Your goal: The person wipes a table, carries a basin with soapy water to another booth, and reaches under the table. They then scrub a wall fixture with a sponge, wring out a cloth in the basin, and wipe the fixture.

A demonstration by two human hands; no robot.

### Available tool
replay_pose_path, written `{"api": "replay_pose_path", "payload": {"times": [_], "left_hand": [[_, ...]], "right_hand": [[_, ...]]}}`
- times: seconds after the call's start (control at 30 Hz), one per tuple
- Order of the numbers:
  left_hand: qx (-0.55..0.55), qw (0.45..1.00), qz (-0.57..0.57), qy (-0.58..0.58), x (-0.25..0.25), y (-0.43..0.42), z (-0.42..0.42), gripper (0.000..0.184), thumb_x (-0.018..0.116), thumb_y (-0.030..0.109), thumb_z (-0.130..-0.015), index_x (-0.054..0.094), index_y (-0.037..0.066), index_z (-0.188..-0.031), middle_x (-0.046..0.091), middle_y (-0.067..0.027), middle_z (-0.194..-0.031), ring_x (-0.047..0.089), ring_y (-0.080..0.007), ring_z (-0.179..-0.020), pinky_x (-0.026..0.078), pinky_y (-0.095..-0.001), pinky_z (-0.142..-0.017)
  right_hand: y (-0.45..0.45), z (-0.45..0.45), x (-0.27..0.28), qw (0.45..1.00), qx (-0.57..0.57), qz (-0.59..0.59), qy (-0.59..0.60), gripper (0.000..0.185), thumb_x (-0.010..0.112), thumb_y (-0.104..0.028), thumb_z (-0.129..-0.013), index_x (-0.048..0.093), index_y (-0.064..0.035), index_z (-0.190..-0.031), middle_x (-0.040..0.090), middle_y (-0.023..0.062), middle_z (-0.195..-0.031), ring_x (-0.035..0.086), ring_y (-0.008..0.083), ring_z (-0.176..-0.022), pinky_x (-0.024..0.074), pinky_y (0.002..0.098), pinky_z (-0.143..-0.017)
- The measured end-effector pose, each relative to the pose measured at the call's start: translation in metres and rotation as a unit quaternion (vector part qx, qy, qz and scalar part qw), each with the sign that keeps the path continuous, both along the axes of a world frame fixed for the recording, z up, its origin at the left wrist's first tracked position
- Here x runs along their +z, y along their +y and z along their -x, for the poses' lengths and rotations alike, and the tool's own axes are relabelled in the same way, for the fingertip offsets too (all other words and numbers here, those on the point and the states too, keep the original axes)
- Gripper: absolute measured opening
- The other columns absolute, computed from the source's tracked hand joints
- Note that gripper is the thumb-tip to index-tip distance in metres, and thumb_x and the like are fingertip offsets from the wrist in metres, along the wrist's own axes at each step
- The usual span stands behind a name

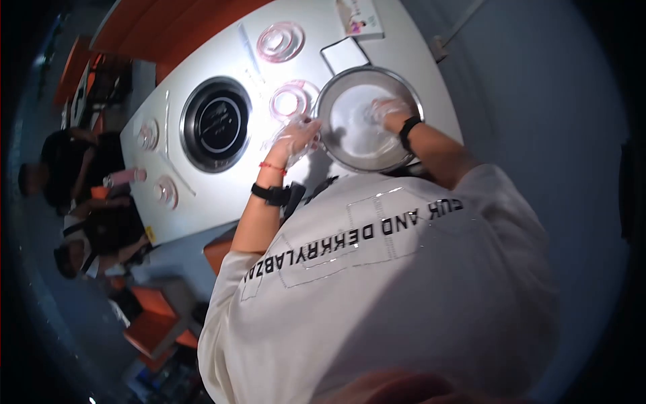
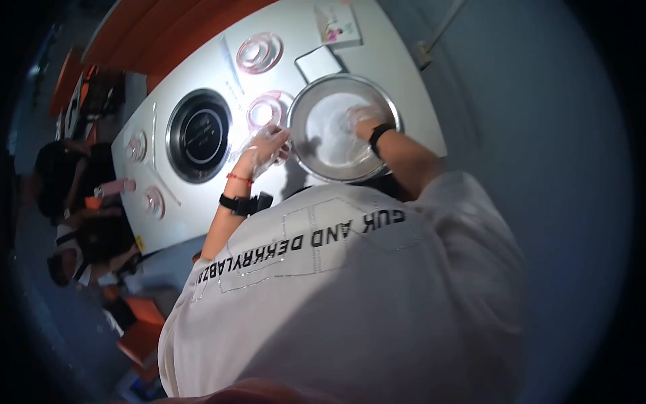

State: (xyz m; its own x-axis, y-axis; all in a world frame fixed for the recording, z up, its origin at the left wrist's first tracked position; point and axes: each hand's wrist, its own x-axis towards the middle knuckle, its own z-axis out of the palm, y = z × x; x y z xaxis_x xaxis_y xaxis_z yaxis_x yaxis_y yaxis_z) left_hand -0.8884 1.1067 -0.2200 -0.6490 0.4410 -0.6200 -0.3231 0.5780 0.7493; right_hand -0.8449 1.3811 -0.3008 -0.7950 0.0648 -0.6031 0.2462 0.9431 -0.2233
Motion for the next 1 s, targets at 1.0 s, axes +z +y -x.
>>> {"api": "replay_pose_path", "payload": {"times": [1.0], "left_hand": [[0.049, 0.982, -0.052, -0.177, -0.049, 0.107, -0.009, 0.032, 0.063, 0.025, -0.090, 0.068, -0.006, -0.093, 0.060, -0.0080, -0.073, 0.058, -0.0177, -0.062, 0.055, -0.0332, -0.061]], "right_hand": [[0.098, 0.008, -0.071, 0.999, 0.019, -0.017, -0.047, 0.045, 0.046, -0.043, -0.095, 0.066, -0.0142, -0.123, 0.058, 0.0178, -0.134, 0.059, 0.0386, -0.119, 0.0442, 0.0454, -0.104]]}}
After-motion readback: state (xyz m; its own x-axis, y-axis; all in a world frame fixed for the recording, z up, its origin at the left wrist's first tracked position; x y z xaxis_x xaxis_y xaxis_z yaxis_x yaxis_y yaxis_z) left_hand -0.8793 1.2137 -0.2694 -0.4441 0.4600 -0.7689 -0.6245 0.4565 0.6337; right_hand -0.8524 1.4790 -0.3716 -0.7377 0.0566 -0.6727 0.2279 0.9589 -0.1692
